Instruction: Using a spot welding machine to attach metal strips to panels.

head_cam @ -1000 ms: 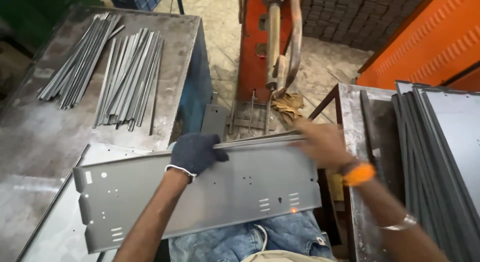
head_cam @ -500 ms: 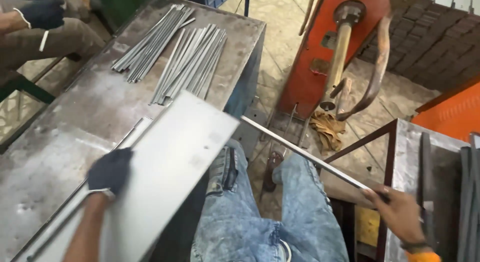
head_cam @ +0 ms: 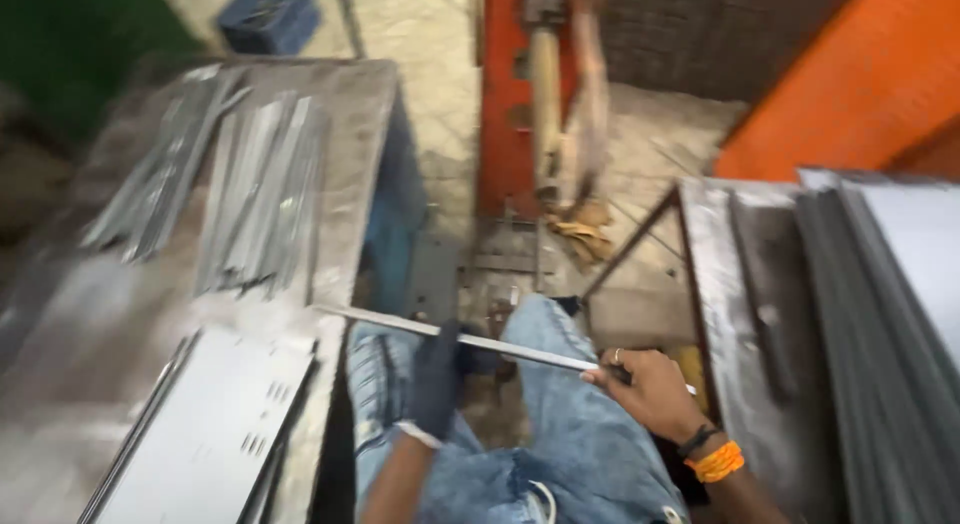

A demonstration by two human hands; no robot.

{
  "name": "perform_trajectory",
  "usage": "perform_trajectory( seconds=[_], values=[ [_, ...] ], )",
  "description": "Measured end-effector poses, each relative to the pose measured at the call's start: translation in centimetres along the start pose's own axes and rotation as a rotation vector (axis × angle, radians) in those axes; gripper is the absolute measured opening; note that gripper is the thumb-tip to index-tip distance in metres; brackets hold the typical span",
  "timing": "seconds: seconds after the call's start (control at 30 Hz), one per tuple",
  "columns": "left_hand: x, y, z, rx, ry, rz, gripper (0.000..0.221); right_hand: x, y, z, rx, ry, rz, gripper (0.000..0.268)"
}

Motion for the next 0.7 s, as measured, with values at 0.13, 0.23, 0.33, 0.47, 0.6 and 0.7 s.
perform_trajectory(
  seconds=[0.13,0.23,0.33,0.47,0.6,0.7],
  values=[
    [-16.3,1.9,-2.6,0.313,-0.213,-0.098,0.041,4.4,2.8,-4.7,-0.137,-0.054,0.052,0.044],
    [-23.8,2.1,-3.5,0.326,-0.632,0.153,0.044,7.5,9.8,-9.9,-0.275,0.248,-0.085,0.031],
    [-28.7,2.9,-4.2,0.235,-0.879,0.204,0.04,15.1,11.6,-12.0,-0.58,0.418,-0.343,0.03],
    [-31.4,3.0,-4.4,0.239,-0.923,0.334,0.04,20.0,18.2,-13.6,-0.733,0.515,-0.525,0.028],
    [-31.9,1.4,-4.3,0.263,-0.934,0.444,0.039,19.1,22.4,-13.7,-0.632,0.571,-0.748,0.048],
    [-31.9,0.6,-3.8,0.244,-0.899,0.496,0.039,18.4,25.1,-12.1,-0.754,0.495,-0.771,0.049]
  ],
)
Point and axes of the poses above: each hand's wrist, its own z-axis towards the middle knuckle, its own x-axis out of the back of the hand, y = z × x, the point moved 2 cm from there along z, towards the middle knuckle, and after that the axes turned 6 degrees about x, right-handed, at the moved point
